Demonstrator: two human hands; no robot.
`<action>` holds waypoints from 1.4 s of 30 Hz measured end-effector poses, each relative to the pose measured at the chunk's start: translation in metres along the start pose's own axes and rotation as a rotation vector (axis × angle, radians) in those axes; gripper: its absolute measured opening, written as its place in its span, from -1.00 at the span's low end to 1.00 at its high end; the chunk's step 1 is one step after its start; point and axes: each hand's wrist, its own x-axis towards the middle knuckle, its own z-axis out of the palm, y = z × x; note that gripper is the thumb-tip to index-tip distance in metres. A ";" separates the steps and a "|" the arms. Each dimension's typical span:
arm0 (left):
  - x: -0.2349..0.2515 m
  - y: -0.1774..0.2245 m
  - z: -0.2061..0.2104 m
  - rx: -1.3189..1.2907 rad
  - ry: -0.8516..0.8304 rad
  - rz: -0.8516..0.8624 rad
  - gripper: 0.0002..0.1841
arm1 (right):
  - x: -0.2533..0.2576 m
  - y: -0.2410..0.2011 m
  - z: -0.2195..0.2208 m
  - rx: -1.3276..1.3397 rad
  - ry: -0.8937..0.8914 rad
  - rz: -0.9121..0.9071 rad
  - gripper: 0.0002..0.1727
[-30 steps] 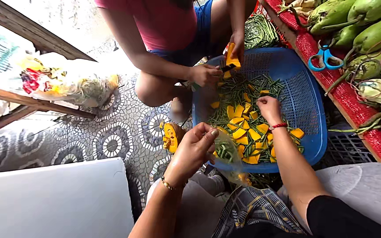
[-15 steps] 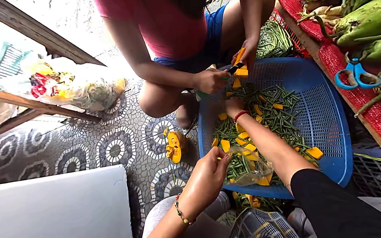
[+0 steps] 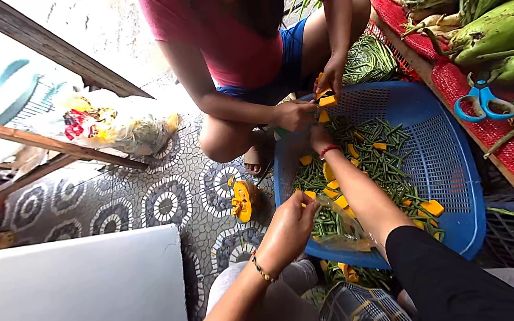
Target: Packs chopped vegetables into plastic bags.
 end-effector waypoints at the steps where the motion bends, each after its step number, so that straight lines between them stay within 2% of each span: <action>1: 0.003 0.001 -0.002 0.016 0.014 -0.005 -0.81 | -0.009 0.011 -0.006 0.092 0.042 -0.027 -0.65; 3: 0.007 0.001 -0.003 0.056 0.042 -0.015 -0.78 | -0.043 0.032 -0.025 0.284 0.117 -0.040 -0.64; 5: 0.010 -0.001 -0.003 0.086 0.062 0.006 -0.76 | -0.099 0.044 -0.048 0.486 0.170 -0.077 -0.67; 8: 0.015 0.003 -0.001 0.081 0.098 0.031 -0.73 | -0.210 0.029 -0.093 0.796 0.154 -0.463 -0.75; 10: 0.017 0.006 0.000 0.082 0.091 0.038 -0.73 | -0.261 0.003 -0.114 0.771 0.079 -0.680 -0.74; 12: 0.016 0.009 0.001 0.105 0.094 0.059 -0.72 | -0.282 -0.018 -0.115 0.442 0.019 -0.719 -0.80; 14: 0.024 0.009 -0.002 0.076 0.102 0.055 -0.74 | -0.273 -0.031 -0.097 0.066 -0.116 -0.621 -0.83; 17: 0.028 0.012 -0.001 0.007 0.065 0.007 -0.75 | -0.239 -0.043 -0.063 -0.298 -0.452 -0.459 -0.82; 20: 0.031 0.010 0.000 -0.014 0.068 -0.021 -0.75 | -0.224 -0.049 -0.047 -0.431 -0.647 -0.369 -0.63; 23: 0.036 0.006 -0.003 -0.048 0.091 -0.027 -0.76 | -0.211 -0.043 -0.044 -0.504 -0.676 -0.395 -0.63; 25: 0.035 0.005 -0.005 -0.052 0.109 -0.031 -0.76 | -0.214 -0.041 -0.055 -0.470 -0.619 -0.389 -0.66; 27: 0.035 0.004 -0.007 -0.043 0.118 -0.034 -0.76 | -0.227 -0.044 -0.085 -0.305 -0.538 -0.395 -0.61; 30: 0.033 -0.002 -0.011 -0.010 0.123 -0.038 -0.76 | -0.238 -0.021 -0.134 0.168 -0.369 -0.477 -0.63; 32: 0.029 -0.005 -0.015 0.022 0.124 -0.039 -0.76 | -0.231 0.015 -0.156 0.521 -0.137 -0.415 -0.66; 34: 0.022 -0.002 -0.017 0.051 0.124 -0.050 -0.76 | -0.208 0.059 -0.167 0.688 0.201 -0.219 -0.67; 36: 0.015 0.000 -0.018 0.082 0.140 -0.049 -0.76 | -0.175 0.098 -0.166 0.689 0.452 0.021 -0.63; 37: 0.014 -0.002 -0.019 0.090 0.141 -0.047 -0.76 | -0.161 0.114 -0.162 0.643 0.486 0.108 -0.61; 39: 0.017 -0.003 -0.023 0.111 0.132 -0.056 -0.77 | -0.134 0.133 -0.150 0.490 0.402 0.195 -0.60; 42: 0.016 -0.002 -0.028 0.139 0.122 -0.091 -0.78 | -0.092 0.150 -0.118 0.107 0.205 0.160 -0.61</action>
